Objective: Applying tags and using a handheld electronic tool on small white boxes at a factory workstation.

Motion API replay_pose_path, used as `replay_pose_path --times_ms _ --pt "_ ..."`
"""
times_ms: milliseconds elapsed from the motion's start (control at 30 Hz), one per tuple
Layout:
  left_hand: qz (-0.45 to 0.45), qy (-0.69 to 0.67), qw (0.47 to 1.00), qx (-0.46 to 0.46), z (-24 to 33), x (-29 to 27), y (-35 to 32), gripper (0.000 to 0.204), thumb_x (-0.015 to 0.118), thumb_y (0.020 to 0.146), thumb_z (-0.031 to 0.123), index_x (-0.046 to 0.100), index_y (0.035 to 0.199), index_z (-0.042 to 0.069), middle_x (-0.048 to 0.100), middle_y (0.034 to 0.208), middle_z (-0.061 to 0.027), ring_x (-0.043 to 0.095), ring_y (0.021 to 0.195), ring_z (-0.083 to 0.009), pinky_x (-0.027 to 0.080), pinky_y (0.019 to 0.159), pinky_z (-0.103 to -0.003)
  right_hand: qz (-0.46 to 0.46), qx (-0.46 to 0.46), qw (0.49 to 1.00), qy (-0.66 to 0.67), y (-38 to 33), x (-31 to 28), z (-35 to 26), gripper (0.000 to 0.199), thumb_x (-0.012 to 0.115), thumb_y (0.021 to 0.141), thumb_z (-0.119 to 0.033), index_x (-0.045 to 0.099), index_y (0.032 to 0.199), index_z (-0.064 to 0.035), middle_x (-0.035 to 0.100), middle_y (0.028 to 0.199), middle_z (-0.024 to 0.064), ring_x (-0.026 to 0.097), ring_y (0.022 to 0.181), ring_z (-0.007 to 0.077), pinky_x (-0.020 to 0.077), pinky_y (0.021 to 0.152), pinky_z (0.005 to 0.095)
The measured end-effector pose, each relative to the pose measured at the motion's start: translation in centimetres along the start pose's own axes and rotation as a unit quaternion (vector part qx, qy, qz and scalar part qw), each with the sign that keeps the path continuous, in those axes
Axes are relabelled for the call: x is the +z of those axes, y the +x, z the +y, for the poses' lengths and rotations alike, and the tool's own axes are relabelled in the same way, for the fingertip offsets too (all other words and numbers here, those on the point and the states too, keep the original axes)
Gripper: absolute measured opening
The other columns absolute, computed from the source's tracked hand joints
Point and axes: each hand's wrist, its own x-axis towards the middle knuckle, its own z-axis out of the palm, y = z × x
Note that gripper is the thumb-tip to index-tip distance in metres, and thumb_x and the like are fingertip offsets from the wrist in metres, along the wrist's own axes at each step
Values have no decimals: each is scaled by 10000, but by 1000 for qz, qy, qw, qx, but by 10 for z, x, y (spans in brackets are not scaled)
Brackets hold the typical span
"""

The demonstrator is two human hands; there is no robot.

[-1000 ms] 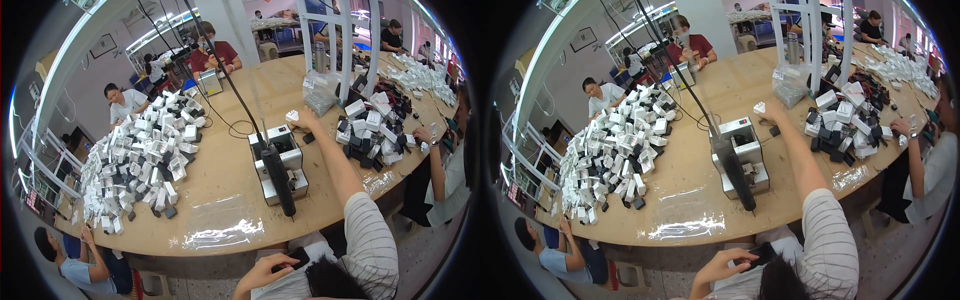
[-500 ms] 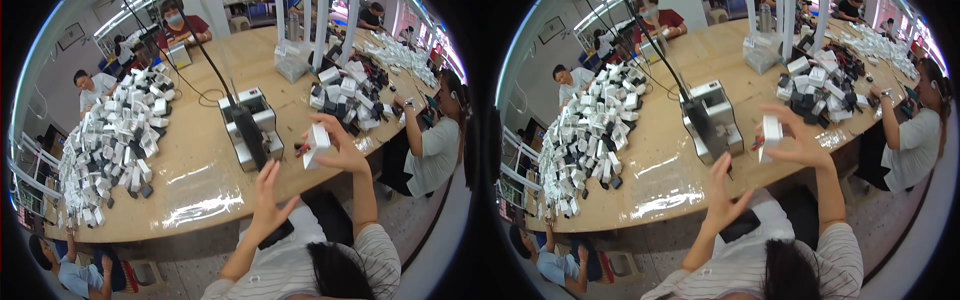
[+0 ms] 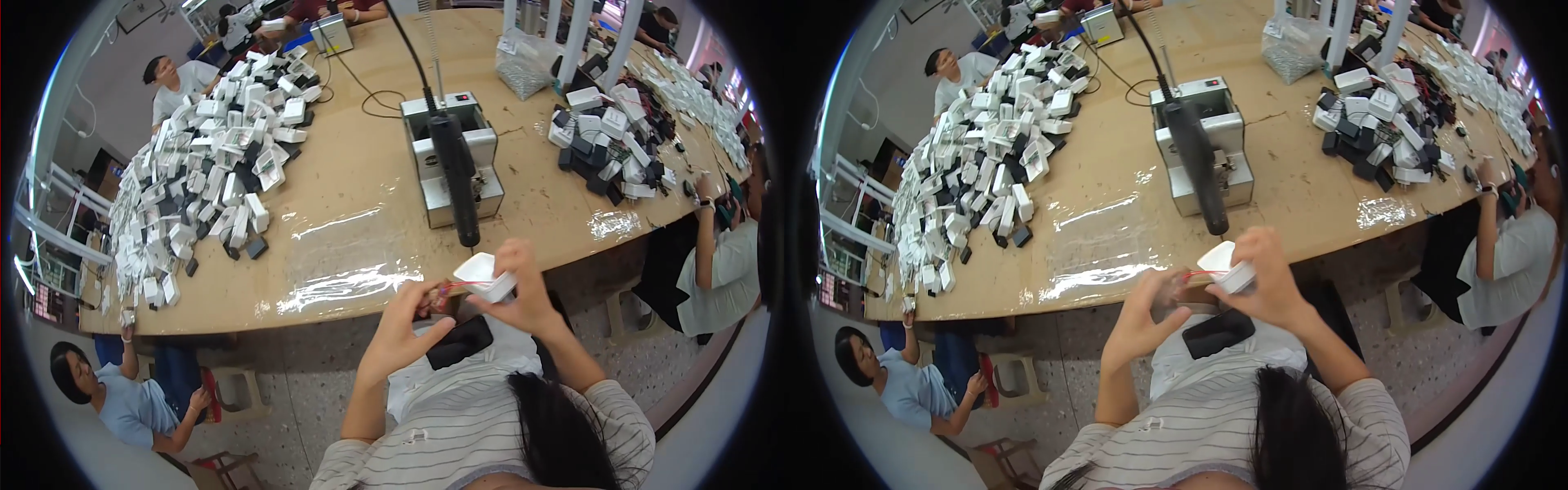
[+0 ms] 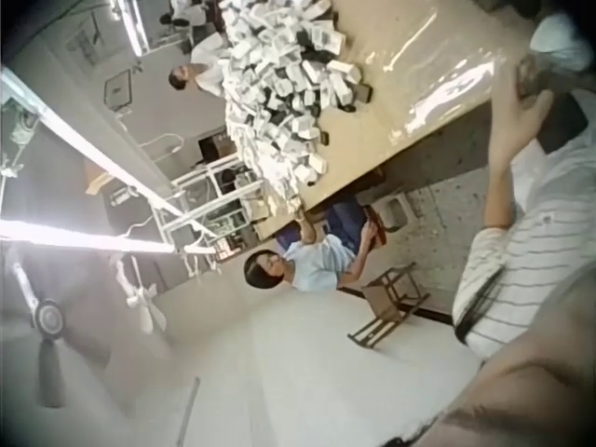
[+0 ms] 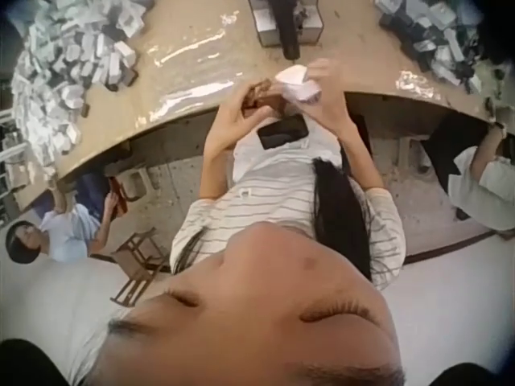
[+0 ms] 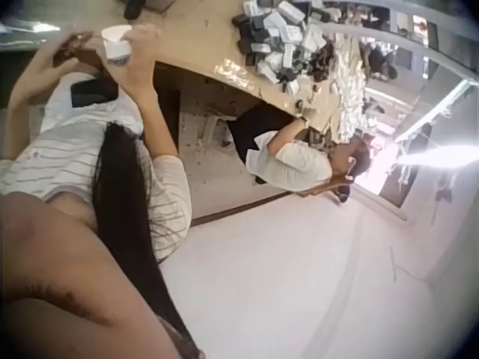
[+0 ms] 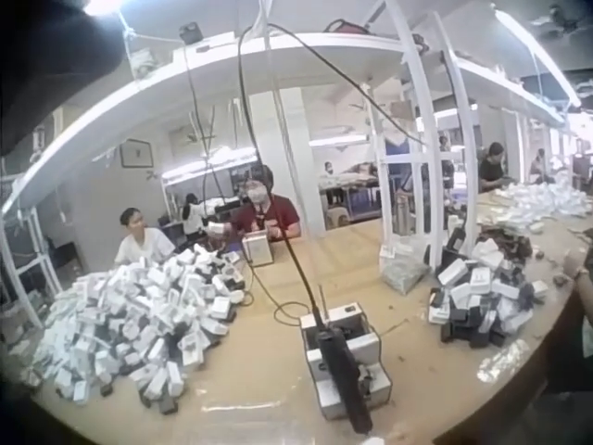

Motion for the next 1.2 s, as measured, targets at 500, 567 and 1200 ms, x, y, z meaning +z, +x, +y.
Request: replay_pose_path --times_ms 500,567,1200 --pt "45 265 959 86 -31 -28 22 330 678 881 32 658 1209 59 617 987 -142 630 905 -318 508 781 -395 -137 -31 983 -119 0 43 -2 421 761 823 -175 702 1239 -199 490 1330 135 411 1308 416 342 1107 511" --pt "2 165 986 32 -15 -32 28 320 690 882 42 659 1200 52 634 984 -139 630 914 -316 514 753 -390 -138 -12 985 -99 7 38 -1 413 749 839 -190 702 1249 -194 482 1417 142 405 1346 417 330 1128 513" --pt "23 229 971 69 -39 -3 47 323 828 743 123 724 1049 108 684 941 -56 666 842 -298 506 726 -402 -187 105 977 -9 20 29 9 752 894 740 -328 537 1337 -43 461 1480 166 490 1316 338 408 1094 424"
